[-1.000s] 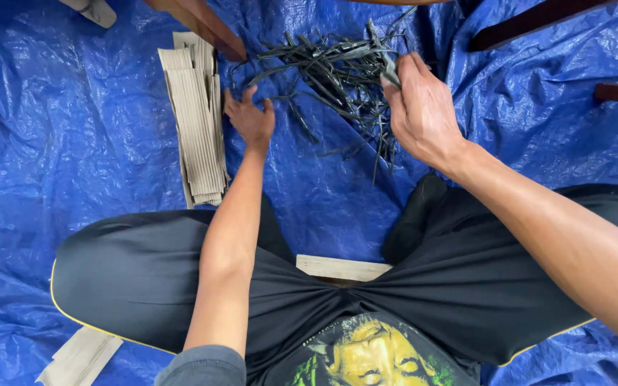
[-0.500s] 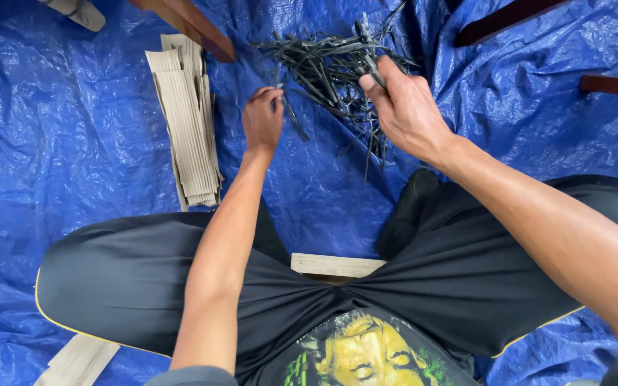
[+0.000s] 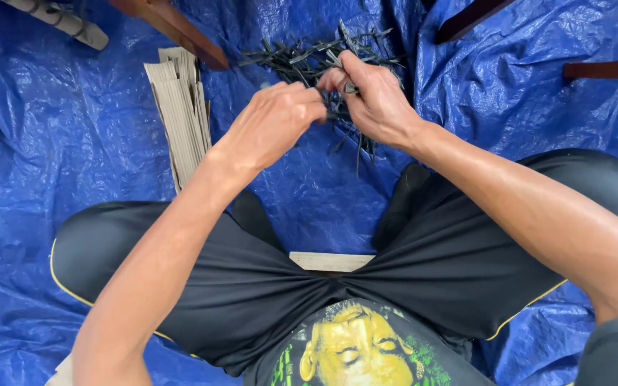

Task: Organizing, wrapping, and securing wooden furniture components using cardboard and plastic ties.

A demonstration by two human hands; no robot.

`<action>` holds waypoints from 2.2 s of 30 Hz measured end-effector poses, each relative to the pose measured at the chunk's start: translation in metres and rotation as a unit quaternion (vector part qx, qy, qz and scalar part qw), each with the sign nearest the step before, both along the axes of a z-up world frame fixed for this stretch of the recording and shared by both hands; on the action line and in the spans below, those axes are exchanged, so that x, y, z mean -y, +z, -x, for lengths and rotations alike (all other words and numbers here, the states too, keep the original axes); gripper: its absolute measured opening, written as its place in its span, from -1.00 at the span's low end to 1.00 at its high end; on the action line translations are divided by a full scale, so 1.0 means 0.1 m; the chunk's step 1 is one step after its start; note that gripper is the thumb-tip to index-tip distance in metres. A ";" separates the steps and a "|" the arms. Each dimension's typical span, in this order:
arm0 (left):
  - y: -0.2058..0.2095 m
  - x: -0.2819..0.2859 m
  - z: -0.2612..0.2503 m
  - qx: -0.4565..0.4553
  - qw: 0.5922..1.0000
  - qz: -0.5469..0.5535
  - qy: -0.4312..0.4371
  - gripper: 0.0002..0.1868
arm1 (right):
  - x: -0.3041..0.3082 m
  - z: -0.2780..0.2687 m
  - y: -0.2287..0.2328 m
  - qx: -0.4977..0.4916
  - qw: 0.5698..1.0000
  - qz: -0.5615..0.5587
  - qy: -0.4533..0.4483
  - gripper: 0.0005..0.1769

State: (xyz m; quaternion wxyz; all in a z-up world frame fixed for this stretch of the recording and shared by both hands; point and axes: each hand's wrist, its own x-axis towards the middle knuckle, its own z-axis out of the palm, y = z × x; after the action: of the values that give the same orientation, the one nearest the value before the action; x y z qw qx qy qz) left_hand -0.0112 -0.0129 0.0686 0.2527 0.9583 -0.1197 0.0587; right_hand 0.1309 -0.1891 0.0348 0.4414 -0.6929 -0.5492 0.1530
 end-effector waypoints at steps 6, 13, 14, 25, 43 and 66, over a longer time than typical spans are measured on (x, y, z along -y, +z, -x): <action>0.14 0.10 -0.13 0.048 0.998 0.051 -0.010 -0.90 | -0.03 0.06 0.08 -0.274 0.955 0.105 -0.037 -0.72; 0.24 -0.02 -0.10 0.083 0.994 0.064 0.034 -0.87 | -0.03 -0.04 -0.14 -0.345 0.929 0.136 -0.016 -0.65; 0.24 -0.04 -0.09 0.096 0.991 0.077 0.053 -0.85 | -0.03 -0.04 -0.13 -0.349 0.928 0.126 -0.017 -0.66; -0.07 -0.21 -0.17 0.001 0.882 0.398 0.252 -0.79 | -0.05 -0.04 0.07 -0.409 0.910 0.069 -0.025 -0.61; -0.19 -0.01 -0.23 -0.030 0.822 0.538 0.184 -0.83 | -0.06 0.01 0.13 -0.338 0.934 0.115 -0.003 -0.74; -3.17 0.54 0.02 -0.086 0.949 0.101 0.286 -0.73 | 0.07 -0.18 -0.18 -0.272 0.928 0.173 -0.187 -0.72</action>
State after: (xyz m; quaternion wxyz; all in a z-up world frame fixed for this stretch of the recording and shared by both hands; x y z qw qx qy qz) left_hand -0.0128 -0.0674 -0.2485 0.3304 0.9230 0.1885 0.0576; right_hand 0.1486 -0.1962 0.0172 0.4675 -0.7806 -0.2333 0.3429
